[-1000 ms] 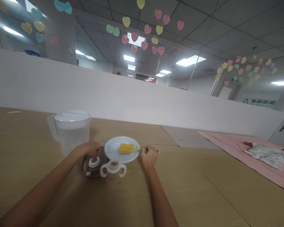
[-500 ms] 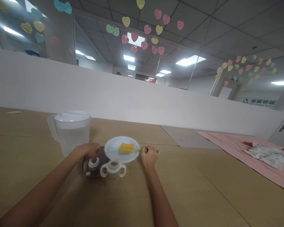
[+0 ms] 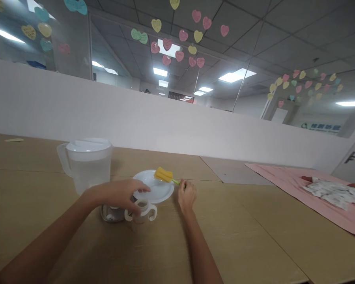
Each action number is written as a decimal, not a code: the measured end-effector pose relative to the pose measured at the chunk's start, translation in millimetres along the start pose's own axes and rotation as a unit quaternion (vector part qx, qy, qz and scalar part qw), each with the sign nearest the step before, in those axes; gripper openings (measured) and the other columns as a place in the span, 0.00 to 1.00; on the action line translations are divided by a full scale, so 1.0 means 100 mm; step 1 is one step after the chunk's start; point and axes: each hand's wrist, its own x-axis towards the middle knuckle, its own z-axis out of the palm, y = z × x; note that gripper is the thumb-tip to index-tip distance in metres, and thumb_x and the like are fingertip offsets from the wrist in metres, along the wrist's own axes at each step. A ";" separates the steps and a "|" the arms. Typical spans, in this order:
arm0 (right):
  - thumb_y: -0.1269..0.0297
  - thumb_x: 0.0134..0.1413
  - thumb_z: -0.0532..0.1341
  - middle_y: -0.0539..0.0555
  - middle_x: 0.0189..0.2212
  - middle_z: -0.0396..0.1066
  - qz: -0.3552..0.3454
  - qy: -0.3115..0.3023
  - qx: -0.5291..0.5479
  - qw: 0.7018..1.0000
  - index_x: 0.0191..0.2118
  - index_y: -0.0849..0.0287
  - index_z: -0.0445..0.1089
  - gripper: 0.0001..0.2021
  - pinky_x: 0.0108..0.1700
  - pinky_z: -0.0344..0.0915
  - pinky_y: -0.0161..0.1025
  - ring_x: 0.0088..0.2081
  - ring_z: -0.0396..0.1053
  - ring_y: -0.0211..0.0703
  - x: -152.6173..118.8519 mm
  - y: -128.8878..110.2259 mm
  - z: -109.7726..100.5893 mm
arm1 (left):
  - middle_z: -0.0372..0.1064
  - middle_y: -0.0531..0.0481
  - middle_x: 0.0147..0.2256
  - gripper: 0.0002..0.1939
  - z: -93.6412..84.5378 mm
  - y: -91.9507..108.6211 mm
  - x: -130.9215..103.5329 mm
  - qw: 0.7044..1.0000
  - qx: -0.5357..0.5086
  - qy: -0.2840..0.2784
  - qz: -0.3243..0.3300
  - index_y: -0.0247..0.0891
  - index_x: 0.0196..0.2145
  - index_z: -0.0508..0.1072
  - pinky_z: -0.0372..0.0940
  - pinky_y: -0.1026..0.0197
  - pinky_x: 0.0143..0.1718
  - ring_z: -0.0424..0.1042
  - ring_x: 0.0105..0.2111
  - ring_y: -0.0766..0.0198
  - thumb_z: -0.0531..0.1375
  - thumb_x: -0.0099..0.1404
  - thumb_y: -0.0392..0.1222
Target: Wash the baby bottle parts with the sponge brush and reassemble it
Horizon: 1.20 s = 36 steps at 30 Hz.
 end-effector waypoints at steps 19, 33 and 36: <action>0.50 0.58 0.38 0.56 0.24 0.69 0.042 -0.016 0.034 0.998 0.27 0.60 0.67 0.27 0.28 0.48 0.35 0.27 0.63 0.43 -0.01 -0.04 -0.03 | 0.65 0.54 0.40 0.24 0.06 0.11 0.10 0.998 0.025 -0.021 0.045 0.44 0.42 0.64 0.57 0.65 0.30 0.65 0.37 0.60 0.62 0.45 0.48; 0.50 0.58 0.39 0.55 0.23 0.68 0.029 -0.011 0.021 0.999 0.26 0.60 0.67 0.26 0.28 0.47 0.35 0.27 0.63 0.42 0.00 -0.04 -0.05 | 0.65 0.53 0.40 0.23 0.20 0.17 0.17 0.994 0.017 -0.093 0.051 0.42 0.38 0.66 0.57 0.64 0.30 0.66 0.40 0.57 0.63 0.42 0.48; 0.51 0.58 0.40 0.55 0.23 0.68 0.027 -0.012 0.017 0.999 0.25 0.60 0.66 0.25 0.28 0.47 0.34 0.27 0.62 0.42 0.00 -0.05 -0.06 | 0.66 0.53 0.39 0.24 0.24 0.19 0.19 0.993 0.004 -0.105 0.050 0.42 0.38 0.65 0.57 0.64 0.29 0.66 0.38 0.58 0.64 0.41 0.47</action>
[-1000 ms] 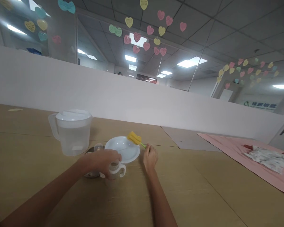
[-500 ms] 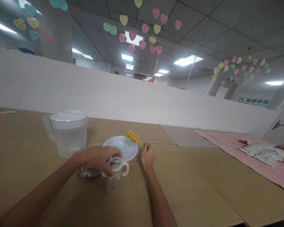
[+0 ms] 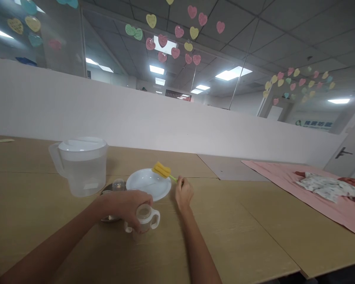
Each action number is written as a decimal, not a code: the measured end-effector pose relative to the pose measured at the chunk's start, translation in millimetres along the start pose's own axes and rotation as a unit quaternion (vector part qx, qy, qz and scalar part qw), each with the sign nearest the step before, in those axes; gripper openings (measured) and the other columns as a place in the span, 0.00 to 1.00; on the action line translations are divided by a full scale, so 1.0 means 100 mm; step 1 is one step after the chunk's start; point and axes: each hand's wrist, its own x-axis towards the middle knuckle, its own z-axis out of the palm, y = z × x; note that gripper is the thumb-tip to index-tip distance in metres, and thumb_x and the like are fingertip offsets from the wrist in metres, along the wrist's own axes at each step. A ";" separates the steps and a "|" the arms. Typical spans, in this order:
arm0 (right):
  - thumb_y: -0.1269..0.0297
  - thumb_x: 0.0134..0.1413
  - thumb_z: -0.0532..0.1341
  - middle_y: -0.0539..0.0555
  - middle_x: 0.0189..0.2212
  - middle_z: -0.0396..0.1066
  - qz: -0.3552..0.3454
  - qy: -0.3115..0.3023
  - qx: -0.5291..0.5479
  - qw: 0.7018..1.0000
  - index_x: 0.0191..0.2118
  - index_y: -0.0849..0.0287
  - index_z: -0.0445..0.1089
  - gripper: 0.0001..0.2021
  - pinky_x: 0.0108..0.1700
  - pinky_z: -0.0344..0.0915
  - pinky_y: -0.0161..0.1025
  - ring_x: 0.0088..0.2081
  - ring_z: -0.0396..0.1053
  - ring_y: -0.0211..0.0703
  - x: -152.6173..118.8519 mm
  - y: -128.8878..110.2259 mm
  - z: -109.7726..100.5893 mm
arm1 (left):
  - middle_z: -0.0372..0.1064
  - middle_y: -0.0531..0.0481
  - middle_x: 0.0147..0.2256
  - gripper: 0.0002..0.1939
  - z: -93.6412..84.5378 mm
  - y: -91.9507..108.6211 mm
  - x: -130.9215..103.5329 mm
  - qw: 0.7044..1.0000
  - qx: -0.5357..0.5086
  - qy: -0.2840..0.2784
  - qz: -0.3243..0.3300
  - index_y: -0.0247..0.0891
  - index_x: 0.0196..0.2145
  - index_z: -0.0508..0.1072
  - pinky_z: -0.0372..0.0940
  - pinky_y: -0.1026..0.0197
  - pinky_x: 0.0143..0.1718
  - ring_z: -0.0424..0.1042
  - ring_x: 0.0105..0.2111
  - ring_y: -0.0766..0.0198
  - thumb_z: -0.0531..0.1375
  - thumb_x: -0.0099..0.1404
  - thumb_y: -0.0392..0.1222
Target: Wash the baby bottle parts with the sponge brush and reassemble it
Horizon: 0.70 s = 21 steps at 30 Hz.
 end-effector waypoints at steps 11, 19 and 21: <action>0.50 0.58 0.40 0.55 0.22 0.67 -0.006 0.005 -0.011 1.000 0.25 0.60 0.65 0.25 0.28 0.47 0.35 0.26 0.62 0.42 0.00 0.02 0.01 | 0.67 0.52 0.39 0.26 0.01 0.01 -0.03 1.000 -0.002 0.014 0.003 0.43 0.40 0.66 0.58 0.63 0.31 0.67 0.38 0.58 0.63 0.42 0.50; 0.51 0.58 0.40 0.56 0.23 0.68 -0.006 0.000 -0.014 1.000 0.25 0.60 0.66 0.25 0.28 0.47 0.34 0.27 0.62 0.42 0.01 0.00 -0.01 | 0.68 0.52 0.39 0.22 -0.03 0.04 -0.05 0.999 0.018 0.032 0.007 0.41 0.38 0.69 0.58 0.64 0.29 0.67 0.37 0.58 0.63 0.43 0.48; 0.51 0.58 0.40 0.56 0.23 0.69 -0.006 0.000 -0.011 1.000 0.25 0.60 0.66 0.25 0.28 0.47 0.34 0.27 0.62 0.42 0.00 -0.01 -0.01 | 0.69 0.53 0.38 0.21 -0.02 0.04 -0.05 0.999 0.008 0.031 -0.001 0.41 0.37 0.69 0.58 0.65 0.28 0.67 0.36 0.59 0.63 0.43 0.47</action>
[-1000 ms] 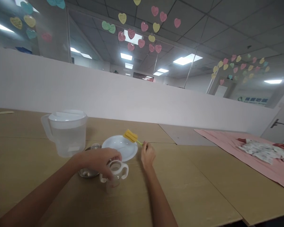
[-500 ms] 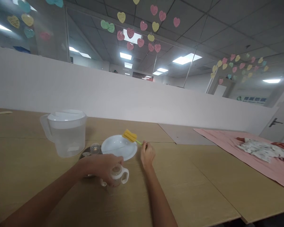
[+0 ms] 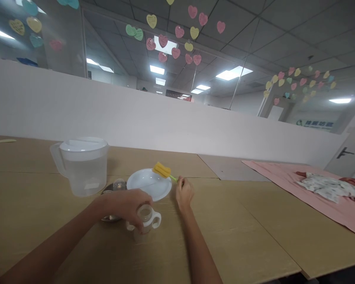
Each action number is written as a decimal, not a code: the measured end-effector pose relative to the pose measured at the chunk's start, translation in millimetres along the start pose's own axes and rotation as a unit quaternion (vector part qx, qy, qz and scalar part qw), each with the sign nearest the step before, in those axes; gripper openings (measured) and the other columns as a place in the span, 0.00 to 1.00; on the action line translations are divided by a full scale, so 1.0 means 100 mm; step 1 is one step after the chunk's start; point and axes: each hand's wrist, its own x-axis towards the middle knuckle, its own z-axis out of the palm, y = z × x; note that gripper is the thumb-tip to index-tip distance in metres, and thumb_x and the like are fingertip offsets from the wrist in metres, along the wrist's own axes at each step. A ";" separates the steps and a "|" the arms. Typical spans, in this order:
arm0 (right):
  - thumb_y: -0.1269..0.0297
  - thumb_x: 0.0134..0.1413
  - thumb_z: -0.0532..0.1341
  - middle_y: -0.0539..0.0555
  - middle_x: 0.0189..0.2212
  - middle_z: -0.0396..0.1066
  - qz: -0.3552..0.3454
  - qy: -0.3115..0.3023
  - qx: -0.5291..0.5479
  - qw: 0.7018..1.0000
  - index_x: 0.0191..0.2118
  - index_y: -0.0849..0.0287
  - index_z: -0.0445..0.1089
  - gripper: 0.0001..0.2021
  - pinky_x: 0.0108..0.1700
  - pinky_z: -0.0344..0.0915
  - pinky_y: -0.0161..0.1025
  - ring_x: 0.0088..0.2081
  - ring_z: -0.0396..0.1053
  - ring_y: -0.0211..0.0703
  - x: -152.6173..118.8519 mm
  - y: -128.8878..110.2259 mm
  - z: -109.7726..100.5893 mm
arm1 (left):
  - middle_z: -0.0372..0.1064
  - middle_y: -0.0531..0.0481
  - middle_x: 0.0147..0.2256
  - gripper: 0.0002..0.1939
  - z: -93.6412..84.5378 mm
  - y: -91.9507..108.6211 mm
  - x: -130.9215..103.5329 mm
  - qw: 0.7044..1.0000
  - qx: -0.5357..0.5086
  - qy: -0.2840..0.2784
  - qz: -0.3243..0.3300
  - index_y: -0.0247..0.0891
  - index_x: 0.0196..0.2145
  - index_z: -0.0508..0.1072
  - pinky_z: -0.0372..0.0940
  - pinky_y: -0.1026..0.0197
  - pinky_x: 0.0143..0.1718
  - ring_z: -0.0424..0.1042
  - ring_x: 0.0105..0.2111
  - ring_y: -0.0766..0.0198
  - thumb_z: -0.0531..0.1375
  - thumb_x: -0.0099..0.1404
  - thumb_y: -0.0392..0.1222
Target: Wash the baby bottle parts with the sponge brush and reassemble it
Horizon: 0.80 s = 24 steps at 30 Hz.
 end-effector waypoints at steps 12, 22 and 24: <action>0.51 0.58 0.40 0.56 0.25 0.70 0.019 -0.006 -0.003 1.000 0.26 0.60 0.66 0.25 0.28 0.48 0.35 0.28 0.63 0.43 0.01 0.02 0.01 | 0.69 0.54 0.32 0.19 0.00 -0.06 0.04 0.999 -0.026 0.002 0.030 0.40 0.33 0.69 0.57 0.65 0.27 0.68 0.33 0.61 0.64 0.42 0.49; 0.55 0.60 0.37 0.58 0.28 0.70 0.066 -0.011 0.018 0.998 0.30 0.60 0.67 0.25 0.29 0.49 0.36 0.31 0.65 0.45 0.03 0.03 0.03 | 0.66 0.49 0.46 0.28 -0.25 -0.27 -0.09 0.953 -0.178 0.221 0.105 0.41 0.48 0.64 0.60 0.61 0.44 0.65 0.45 0.57 0.61 0.50 0.49; 0.55 0.59 0.37 0.58 0.28 0.70 0.059 -0.008 0.024 0.998 0.30 0.60 0.66 0.24 0.30 0.49 0.36 0.31 0.64 0.45 0.03 0.03 0.03 | 0.66 0.48 0.47 0.29 -0.26 -0.35 -0.06 0.933 -0.222 0.269 0.089 0.40 0.50 0.63 0.60 0.60 0.44 0.66 0.45 0.57 0.61 0.51 0.50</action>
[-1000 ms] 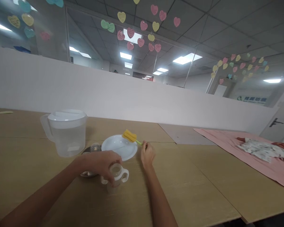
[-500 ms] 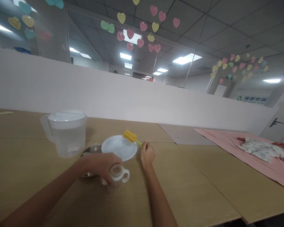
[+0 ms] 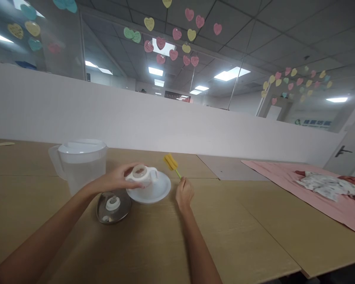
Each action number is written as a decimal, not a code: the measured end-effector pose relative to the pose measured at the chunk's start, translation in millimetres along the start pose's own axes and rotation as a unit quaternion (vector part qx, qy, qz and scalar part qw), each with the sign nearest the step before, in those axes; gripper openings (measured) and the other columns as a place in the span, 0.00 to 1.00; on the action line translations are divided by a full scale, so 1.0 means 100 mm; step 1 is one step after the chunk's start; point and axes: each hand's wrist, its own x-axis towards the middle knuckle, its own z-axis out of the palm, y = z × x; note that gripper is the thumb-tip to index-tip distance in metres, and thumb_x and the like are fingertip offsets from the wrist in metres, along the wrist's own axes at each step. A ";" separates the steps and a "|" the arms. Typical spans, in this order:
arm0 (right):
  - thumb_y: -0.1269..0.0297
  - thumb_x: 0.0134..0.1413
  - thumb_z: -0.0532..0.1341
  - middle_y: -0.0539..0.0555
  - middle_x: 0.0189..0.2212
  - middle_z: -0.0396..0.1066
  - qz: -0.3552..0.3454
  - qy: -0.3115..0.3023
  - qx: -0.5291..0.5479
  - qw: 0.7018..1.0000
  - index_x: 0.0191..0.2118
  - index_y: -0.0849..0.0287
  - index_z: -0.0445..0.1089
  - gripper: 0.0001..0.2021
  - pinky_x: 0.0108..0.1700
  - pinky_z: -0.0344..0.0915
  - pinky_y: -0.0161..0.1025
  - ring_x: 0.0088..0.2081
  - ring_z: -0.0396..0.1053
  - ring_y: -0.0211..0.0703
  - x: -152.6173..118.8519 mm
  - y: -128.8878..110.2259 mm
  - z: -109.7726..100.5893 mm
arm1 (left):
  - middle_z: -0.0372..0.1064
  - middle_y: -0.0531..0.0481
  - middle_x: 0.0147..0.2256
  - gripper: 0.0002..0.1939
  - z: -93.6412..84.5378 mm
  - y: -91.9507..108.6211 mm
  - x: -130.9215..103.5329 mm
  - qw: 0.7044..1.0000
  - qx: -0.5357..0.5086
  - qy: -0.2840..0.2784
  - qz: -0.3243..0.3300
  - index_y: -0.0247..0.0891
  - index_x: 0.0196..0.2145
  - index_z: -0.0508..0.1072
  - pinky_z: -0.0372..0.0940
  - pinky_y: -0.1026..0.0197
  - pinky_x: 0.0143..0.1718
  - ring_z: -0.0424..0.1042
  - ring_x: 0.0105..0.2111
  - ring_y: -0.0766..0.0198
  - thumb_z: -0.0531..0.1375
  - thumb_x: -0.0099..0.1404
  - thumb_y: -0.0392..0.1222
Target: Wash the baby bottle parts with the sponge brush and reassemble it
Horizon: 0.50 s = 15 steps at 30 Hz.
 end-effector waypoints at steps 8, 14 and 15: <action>0.54 0.59 0.39 0.54 0.25 0.64 -0.112 0.020 0.073 0.991 0.26 0.60 0.62 0.22 0.32 0.52 0.36 0.29 0.60 0.41 -0.02 -0.08 -0.03 | 0.69 0.48 0.44 0.28 0.01 -0.32 0.12 0.984 0.034 0.175 -0.026 0.39 0.46 0.66 0.62 0.58 0.43 0.68 0.42 0.56 0.61 0.49 0.53; 0.54 0.59 0.45 0.51 0.25 0.60 -0.209 0.029 0.128 0.969 0.27 0.60 0.63 0.19 0.31 0.54 0.34 0.30 0.59 0.38 -0.09 -0.18 -0.09 | 0.67 0.48 0.47 0.28 0.01 -0.49 0.16 0.956 0.182 0.232 -0.007 0.40 0.48 0.66 0.60 0.57 0.45 0.65 0.45 0.55 0.61 0.50 0.51; 0.54 0.59 0.46 0.51 0.26 0.61 -0.224 0.033 0.127 0.966 0.28 0.60 0.64 0.18 0.32 0.54 0.34 0.31 0.59 0.38 -0.10 -0.19 -0.09 | 0.67 0.47 0.47 0.27 0.01 -0.51 0.17 0.948 0.214 0.234 0.003 0.40 0.48 0.66 0.60 0.56 0.46 0.65 0.46 0.54 0.61 0.50 0.50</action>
